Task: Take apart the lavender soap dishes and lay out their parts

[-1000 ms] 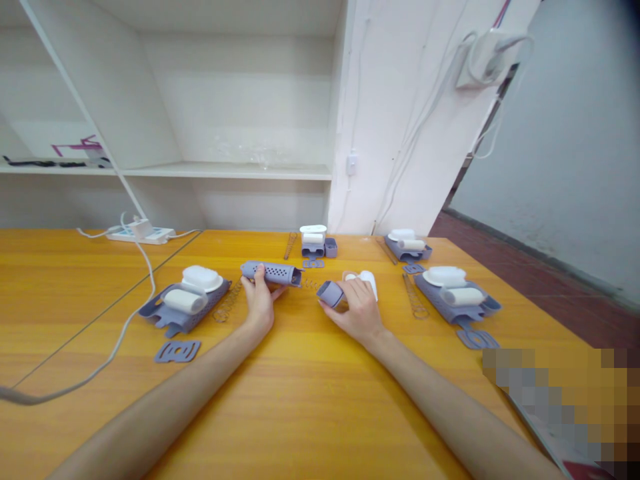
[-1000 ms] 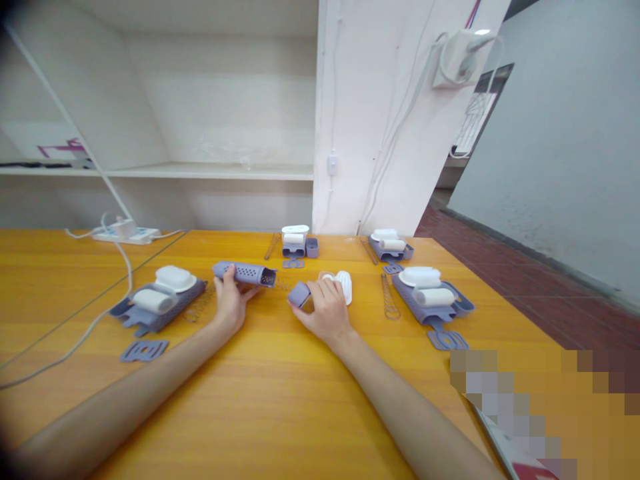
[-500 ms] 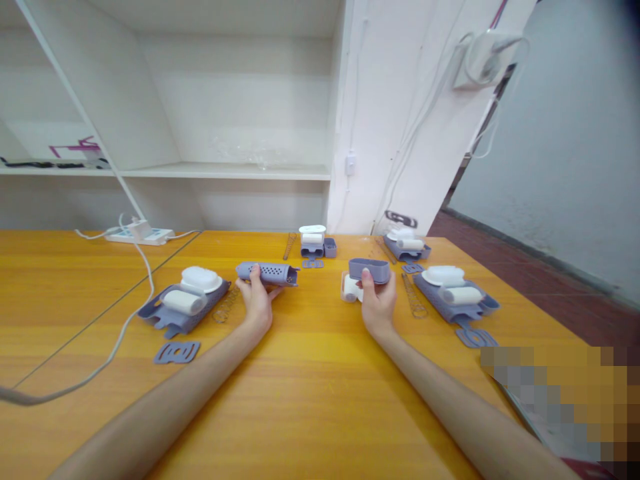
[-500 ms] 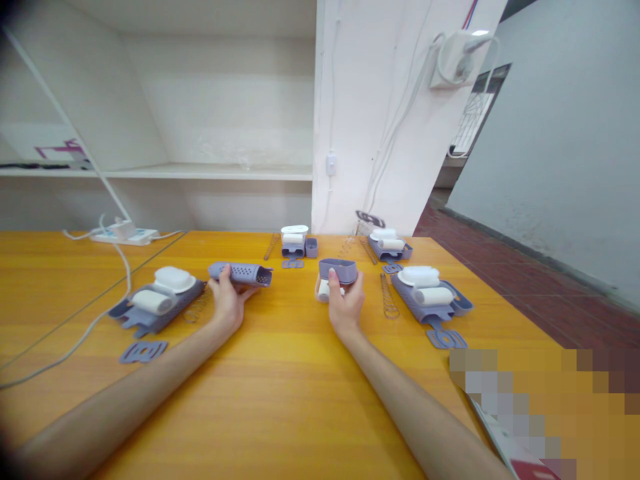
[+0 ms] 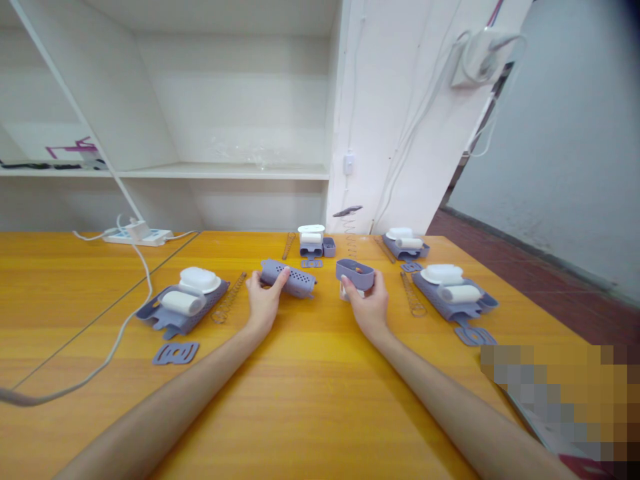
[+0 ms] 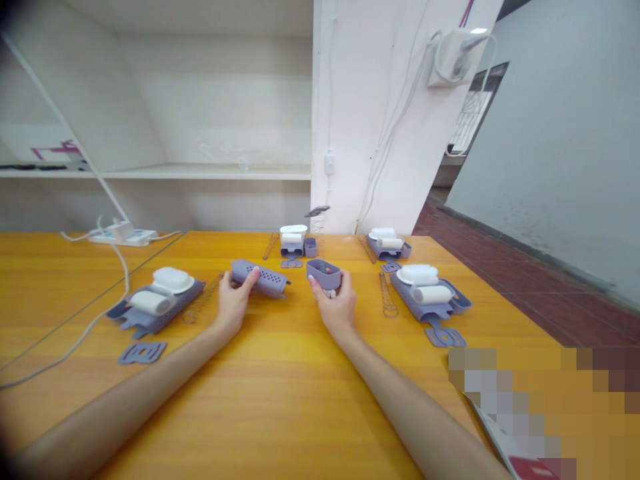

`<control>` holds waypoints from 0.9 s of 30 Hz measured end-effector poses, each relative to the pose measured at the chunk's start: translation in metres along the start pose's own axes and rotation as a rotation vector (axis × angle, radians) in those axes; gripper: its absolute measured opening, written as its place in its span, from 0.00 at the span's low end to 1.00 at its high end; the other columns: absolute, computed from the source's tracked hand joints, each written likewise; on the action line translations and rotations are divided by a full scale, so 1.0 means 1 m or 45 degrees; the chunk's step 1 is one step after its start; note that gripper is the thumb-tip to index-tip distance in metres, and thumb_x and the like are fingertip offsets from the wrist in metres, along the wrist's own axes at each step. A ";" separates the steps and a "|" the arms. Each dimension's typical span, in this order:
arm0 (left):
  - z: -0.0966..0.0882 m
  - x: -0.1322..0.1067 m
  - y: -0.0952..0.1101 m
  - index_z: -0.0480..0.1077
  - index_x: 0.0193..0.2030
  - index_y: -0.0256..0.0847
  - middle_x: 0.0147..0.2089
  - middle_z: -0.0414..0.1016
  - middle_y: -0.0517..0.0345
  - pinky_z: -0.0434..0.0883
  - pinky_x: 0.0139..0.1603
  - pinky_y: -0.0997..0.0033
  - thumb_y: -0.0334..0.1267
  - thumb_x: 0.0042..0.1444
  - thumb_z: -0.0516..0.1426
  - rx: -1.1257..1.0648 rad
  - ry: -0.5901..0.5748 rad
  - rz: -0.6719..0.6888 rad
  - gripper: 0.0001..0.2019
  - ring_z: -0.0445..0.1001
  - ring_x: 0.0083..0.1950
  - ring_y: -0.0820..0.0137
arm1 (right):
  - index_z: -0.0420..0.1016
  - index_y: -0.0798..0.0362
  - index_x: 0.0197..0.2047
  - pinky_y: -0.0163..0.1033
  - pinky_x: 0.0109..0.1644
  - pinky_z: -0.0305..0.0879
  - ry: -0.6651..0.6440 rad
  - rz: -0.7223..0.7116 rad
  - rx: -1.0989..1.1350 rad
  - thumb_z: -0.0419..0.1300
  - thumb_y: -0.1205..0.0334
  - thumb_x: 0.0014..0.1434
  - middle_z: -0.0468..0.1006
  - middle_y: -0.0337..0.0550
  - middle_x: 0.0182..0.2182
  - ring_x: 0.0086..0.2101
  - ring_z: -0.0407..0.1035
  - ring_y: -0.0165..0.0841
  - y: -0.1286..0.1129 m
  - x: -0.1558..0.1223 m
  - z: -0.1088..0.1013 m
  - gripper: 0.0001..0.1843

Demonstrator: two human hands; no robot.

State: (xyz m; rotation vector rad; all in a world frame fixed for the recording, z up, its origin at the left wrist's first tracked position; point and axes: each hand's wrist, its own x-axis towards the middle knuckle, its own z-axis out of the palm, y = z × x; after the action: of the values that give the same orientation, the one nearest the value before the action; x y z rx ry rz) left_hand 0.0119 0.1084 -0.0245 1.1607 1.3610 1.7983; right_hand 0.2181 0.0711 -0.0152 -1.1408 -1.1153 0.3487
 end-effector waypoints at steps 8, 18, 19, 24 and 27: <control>0.000 0.001 0.002 0.72 0.36 0.36 0.41 0.70 0.52 0.66 0.51 0.62 0.55 0.44 0.62 0.187 -0.073 0.058 0.23 0.69 0.44 0.64 | 0.67 0.54 0.40 0.37 0.36 0.67 -0.020 -0.014 -0.040 0.66 0.49 0.47 0.75 0.42 0.34 0.31 0.69 0.31 0.001 0.000 -0.001 0.23; -0.001 -0.001 0.004 0.64 0.20 0.38 0.23 0.60 0.64 0.59 0.31 0.73 0.55 0.51 0.56 0.288 -0.247 0.129 0.22 0.60 0.28 0.74 | 0.67 0.53 0.40 0.37 0.35 0.66 -0.067 -0.069 -0.082 0.67 0.50 0.47 0.73 0.41 0.33 0.32 0.68 0.32 -0.001 -0.004 -0.003 0.22; -0.001 -0.002 0.006 0.62 0.19 0.38 0.22 0.58 0.65 0.57 0.29 0.74 0.55 0.52 0.56 0.297 -0.262 0.124 0.22 0.58 0.27 0.75 | 0.67 0.53 0.40 0.38 0.35 0.66 -0.065 -0.074 -0.082 0.67 0.50 0.47 0.73 0.41 0.33 0.32 0.68 0.32 -0.001 -0.004 -0.003 0.23; 0.001 -0.007 0.012 0.61 0.24 0.40 0.23 0.59 0.66 0.56 0.28 0.74 0.56 0.52 0.55 0.336 -0.242 0.130 0.20 0.58 0.27 0.75 | 0.67 0.53 0.40 0.38 0.36 0.66 -0.073 -0.085 -0.086 0.67 0.50 0.47 0.73 0.41 0.33 0.32 0.68 0.32 0.000 -0.004 -0.002 0.22; 0.000 -0.006 0.010 0.61 0.26 0.40 0.25 0.63 0.65 0.57 0.30 0.74 0.57 0.53 0.54 0.443 -0.270 0.141 0.20 0.61 0.28 0.74 | 0.67 0.53 0.40 0.39 0.37 0.66 -0.094 -0.092 -0.094 0.66 0.50 0.48 0.73 0.42 0.33 0.33 0.68 0.33 0.001 -0.004 -0.003 0.22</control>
State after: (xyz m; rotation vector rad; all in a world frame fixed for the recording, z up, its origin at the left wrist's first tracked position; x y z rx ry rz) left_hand 0.0154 0.1001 -0.0170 1.5881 1.5450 1.4934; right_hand 0.2192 0.0676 -0.0181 -1.1568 -1.2395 0.2972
